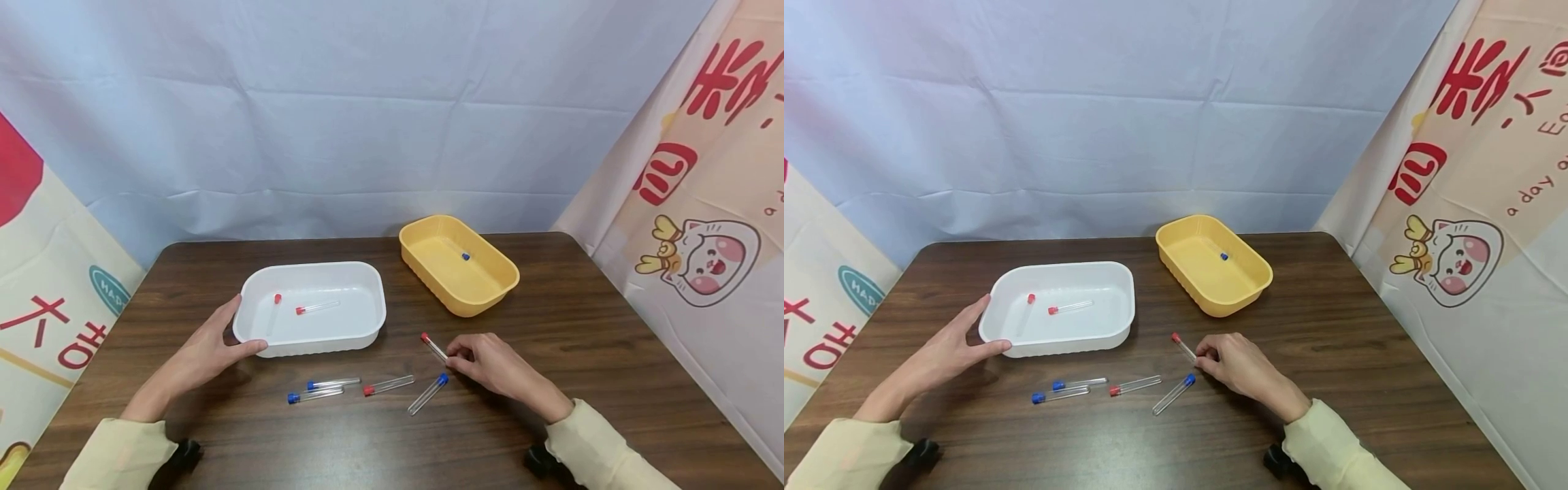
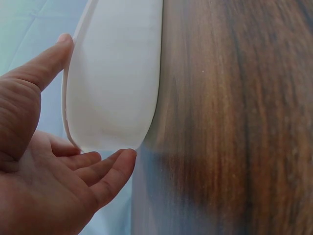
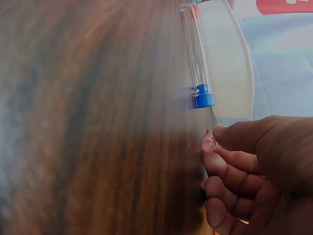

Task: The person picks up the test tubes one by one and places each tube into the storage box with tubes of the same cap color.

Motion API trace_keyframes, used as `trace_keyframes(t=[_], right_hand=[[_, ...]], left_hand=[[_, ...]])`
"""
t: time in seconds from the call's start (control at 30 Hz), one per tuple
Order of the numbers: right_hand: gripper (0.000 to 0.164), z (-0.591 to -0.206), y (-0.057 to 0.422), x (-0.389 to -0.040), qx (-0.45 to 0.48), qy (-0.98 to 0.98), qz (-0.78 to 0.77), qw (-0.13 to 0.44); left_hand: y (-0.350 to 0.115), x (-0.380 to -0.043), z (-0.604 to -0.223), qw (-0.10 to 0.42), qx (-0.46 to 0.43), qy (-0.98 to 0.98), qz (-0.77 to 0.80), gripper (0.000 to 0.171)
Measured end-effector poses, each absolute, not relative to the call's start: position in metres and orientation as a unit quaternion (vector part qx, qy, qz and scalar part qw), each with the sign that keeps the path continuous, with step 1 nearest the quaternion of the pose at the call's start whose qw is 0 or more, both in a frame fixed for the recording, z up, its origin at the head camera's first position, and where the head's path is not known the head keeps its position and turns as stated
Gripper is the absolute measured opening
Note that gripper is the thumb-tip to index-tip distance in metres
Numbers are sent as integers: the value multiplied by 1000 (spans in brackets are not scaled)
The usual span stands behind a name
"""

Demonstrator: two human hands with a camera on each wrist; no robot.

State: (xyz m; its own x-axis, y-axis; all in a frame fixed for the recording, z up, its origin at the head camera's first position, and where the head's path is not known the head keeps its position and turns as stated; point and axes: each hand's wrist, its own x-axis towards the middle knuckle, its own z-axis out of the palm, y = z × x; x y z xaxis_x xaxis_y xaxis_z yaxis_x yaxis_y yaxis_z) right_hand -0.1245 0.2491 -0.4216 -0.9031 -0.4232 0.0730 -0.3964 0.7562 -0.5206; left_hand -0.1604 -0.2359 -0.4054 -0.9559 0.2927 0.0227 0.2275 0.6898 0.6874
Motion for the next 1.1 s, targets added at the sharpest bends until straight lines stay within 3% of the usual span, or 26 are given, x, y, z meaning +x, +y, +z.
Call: trace_keyframes(t=[0.2,0.57,0.8,1.1], right_hand=[[9,-420,248,-126,-218,937,-272,24],[36,-419,245,-129,-214,936,-276,35],[40,-418,247,-133,-215,933,-285,40],[52,-410,256,-143,-273,913,-289,89]], left_hand=[[-236,-161,-405,46,140,920,362,112],[-237,-162,-406,46,140,922,358,113],[-238,-160,-406,43,146,919,363,111],[-237,-161,-407,43,147,919,364,111]])
